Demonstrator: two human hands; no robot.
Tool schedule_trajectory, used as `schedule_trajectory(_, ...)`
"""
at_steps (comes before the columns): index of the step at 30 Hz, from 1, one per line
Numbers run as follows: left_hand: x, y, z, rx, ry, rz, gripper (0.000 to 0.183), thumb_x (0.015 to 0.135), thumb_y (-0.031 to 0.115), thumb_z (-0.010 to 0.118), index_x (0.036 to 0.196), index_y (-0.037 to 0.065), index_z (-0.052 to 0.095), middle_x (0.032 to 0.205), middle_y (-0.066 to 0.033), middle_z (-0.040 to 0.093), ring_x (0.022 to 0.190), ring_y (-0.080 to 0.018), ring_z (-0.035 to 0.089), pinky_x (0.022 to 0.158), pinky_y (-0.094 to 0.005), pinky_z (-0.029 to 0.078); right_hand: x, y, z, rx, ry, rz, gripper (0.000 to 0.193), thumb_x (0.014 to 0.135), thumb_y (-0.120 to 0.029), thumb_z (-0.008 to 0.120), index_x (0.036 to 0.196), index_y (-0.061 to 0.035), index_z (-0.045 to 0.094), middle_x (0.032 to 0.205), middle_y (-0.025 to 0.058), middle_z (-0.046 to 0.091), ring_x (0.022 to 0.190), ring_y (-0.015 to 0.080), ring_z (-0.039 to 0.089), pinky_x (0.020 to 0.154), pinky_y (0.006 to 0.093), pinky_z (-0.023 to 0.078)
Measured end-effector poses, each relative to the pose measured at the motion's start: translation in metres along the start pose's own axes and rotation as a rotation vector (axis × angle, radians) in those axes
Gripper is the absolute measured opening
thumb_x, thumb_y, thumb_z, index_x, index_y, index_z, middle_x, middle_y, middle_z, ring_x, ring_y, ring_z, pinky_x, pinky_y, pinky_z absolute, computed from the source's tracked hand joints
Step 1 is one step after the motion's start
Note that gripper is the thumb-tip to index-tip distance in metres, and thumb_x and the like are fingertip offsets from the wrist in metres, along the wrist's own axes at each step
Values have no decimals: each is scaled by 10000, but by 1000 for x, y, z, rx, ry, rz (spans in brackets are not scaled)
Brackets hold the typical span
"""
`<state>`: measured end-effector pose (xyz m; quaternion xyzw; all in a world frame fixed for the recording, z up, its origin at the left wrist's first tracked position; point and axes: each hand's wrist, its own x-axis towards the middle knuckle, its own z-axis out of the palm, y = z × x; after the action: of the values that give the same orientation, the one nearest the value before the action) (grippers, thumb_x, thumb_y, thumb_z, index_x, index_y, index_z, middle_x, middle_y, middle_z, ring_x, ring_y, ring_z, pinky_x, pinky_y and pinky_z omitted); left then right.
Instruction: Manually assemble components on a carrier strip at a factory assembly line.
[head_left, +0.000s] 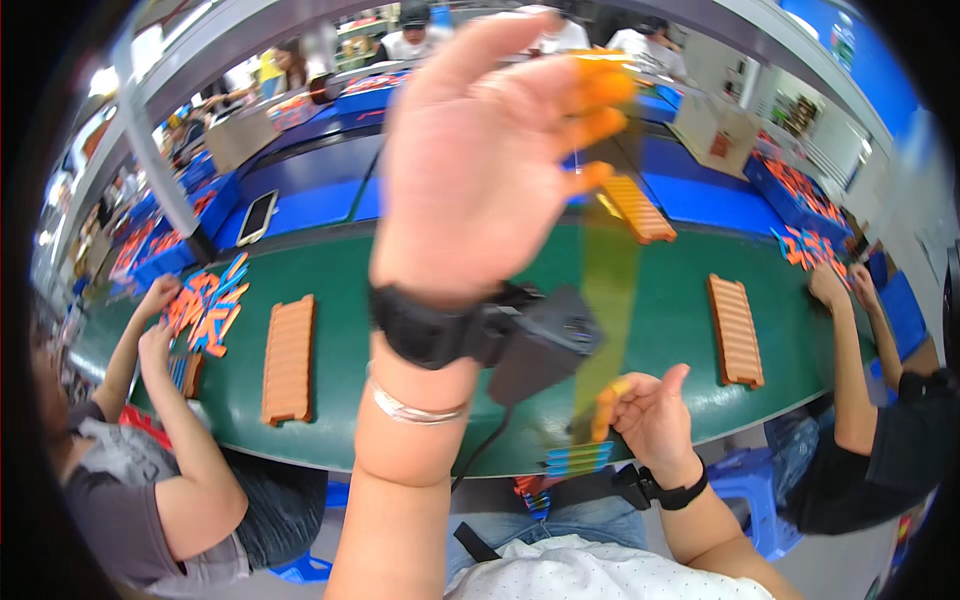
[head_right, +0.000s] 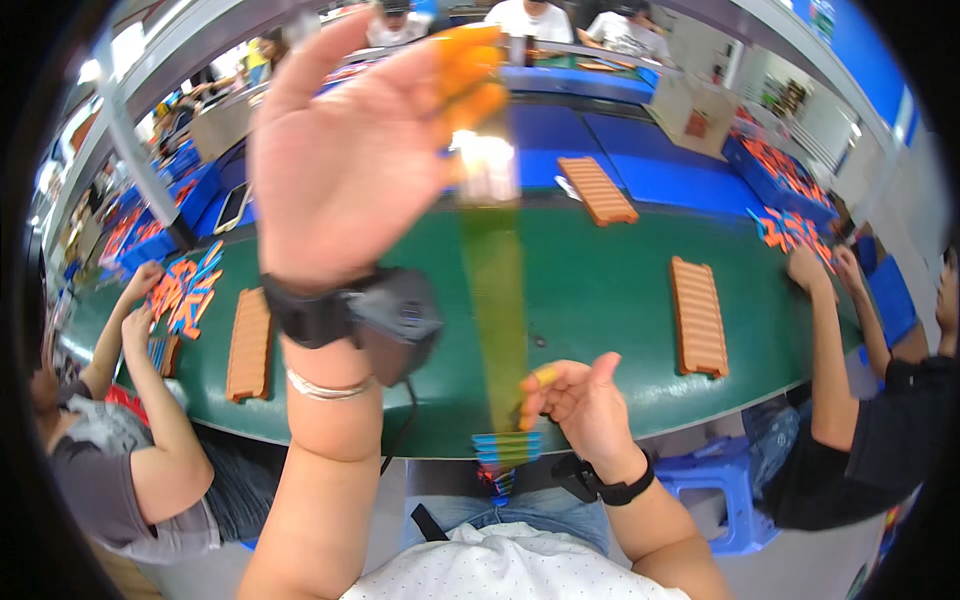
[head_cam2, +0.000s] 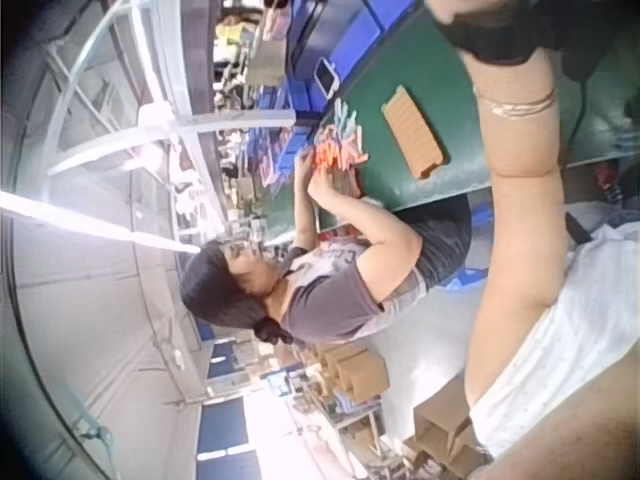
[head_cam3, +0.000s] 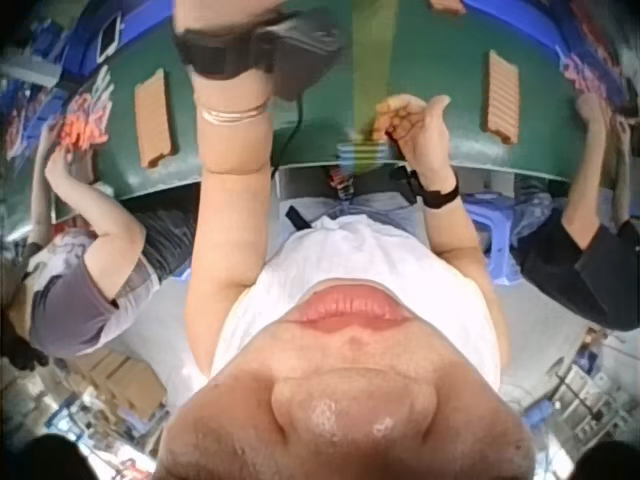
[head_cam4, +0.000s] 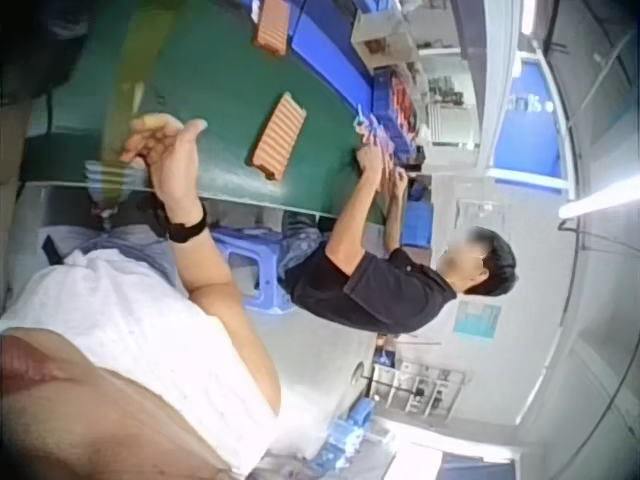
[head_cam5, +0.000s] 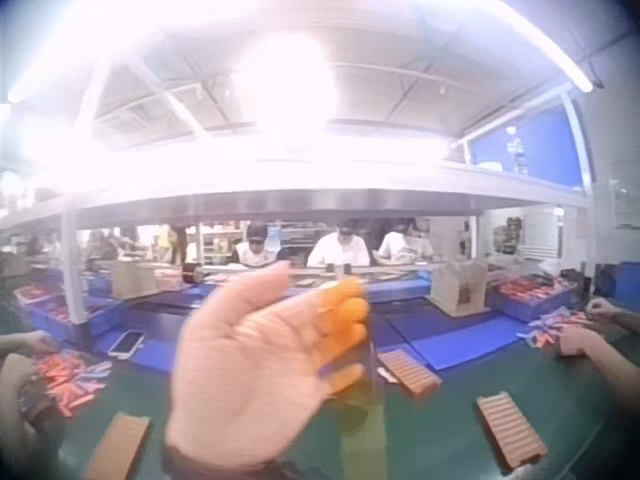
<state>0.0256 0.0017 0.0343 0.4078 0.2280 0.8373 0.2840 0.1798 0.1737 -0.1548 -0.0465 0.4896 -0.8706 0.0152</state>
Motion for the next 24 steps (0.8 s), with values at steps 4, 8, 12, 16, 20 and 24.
schedule_trajectory(4,-2,0,-10,-76,-472,-84,557,958,399,364,1187,-60,580,1319,-213,505,1237,-365,416,1071,-481,284,1,-3,1,-94,-35,22,891,893,-697,125,1031,40,607,832,122,626,759,208,627,752,324,498)
schedule_trajectory(8,1,20,-14,73,-247,-296,542,961,397,378,1189,-51,581,1337,-207,493,1283,-357,374,1096,-527,219,2,-7,2,-152,21,36,917,863,-733,151,1001,53,602,832,138,633,749,233,628,735,343,506)
schedule_trajectory(12,-5,27,-9,114,-290,-339,535,961,389,381,1201,-51,568,1312,-185,512,1285,-317,372,1103,-545,189,2,-6,9,-221,-61,18,927,861,-732,146,1034,55,604,850,123,631,772,203,620,752,330,501)
schedule_trajectory(16,-6,25,-7,142,-284,-316,527,959,375,378,1219,-50,551,1302,-169,509,1290,-303,358,1109,-546,167,-10,-23,32,-315,-136,-114,948,862,-732,94,994,37,633,865,115,611,738,185,590,721,310,475)
schedule_trajectory(20,-3,20,10,210,-191,-310,578,935,418,402,1273,-44,488,1316,-167,498,1287,-308,367,1094,-568,167,-23,-53,86,25,-542,-468,1039,794,-795,31,846,26,666,878,140,603,680,239,543,661,352,436)
schedule_trajectory(24,-8,20,22,381,-3,-248,730,888,515,453,1368,-29,375,1339,-167,484,1275,-325,394,1060,-614,175,-37,-75,123,249,-522,-437,790,819,-648,217,808,-4,674,861,110,630,691,211,540,641,307,402)
